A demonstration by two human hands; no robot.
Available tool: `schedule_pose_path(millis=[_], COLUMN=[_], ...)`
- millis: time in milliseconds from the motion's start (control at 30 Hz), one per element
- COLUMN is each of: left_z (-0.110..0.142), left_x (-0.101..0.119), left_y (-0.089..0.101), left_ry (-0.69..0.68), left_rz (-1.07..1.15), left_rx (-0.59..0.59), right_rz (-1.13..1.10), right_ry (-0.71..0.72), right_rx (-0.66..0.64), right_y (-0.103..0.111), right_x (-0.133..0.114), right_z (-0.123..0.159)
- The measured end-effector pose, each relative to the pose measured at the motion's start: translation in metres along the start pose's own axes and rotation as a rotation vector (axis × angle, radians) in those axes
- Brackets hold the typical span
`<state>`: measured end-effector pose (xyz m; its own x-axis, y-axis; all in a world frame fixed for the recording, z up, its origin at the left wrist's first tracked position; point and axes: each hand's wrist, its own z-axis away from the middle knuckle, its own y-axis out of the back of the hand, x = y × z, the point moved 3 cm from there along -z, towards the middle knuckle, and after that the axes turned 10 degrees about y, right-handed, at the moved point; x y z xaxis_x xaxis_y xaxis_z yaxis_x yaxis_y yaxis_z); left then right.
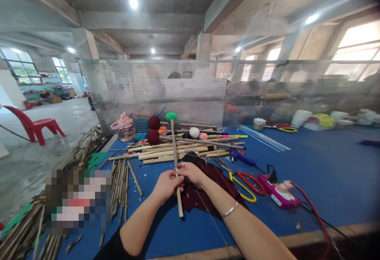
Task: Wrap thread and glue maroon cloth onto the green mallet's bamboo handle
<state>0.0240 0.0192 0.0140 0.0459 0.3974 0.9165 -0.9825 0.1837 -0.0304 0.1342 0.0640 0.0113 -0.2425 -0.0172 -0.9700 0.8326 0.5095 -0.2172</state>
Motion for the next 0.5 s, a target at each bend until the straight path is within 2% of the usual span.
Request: schedule_pose_path(millis=[133, 300, 400, 500], left_z=[0.010, 0.011, 0.003, -0.003], left_x=[0.001, -0.005, -0.008, -0.008], left_y=[-0.009, -0.012, -0.007, 0.003], left_ry=[0.133, 0.194, 0.099, -0.078], left_rz=[0.154, 0.109, -0.059, -0.198], left_rx=[-0.124, -0.097, -0.053, 0.102], right_rz=[0.088, 0.161, 0.170, 0.156], right_ry=[-0.053, -0.058, -0.095, -0.038], right_rx=[-0.026, -0.057, -0.079, -0.057], right_y=[0.007, 0.010, 0.007, 0.005], right_x=[-0.002, -0.004, -0.002, -0.002], right_z=[0.002, 0.003, 0.003, 0.002])
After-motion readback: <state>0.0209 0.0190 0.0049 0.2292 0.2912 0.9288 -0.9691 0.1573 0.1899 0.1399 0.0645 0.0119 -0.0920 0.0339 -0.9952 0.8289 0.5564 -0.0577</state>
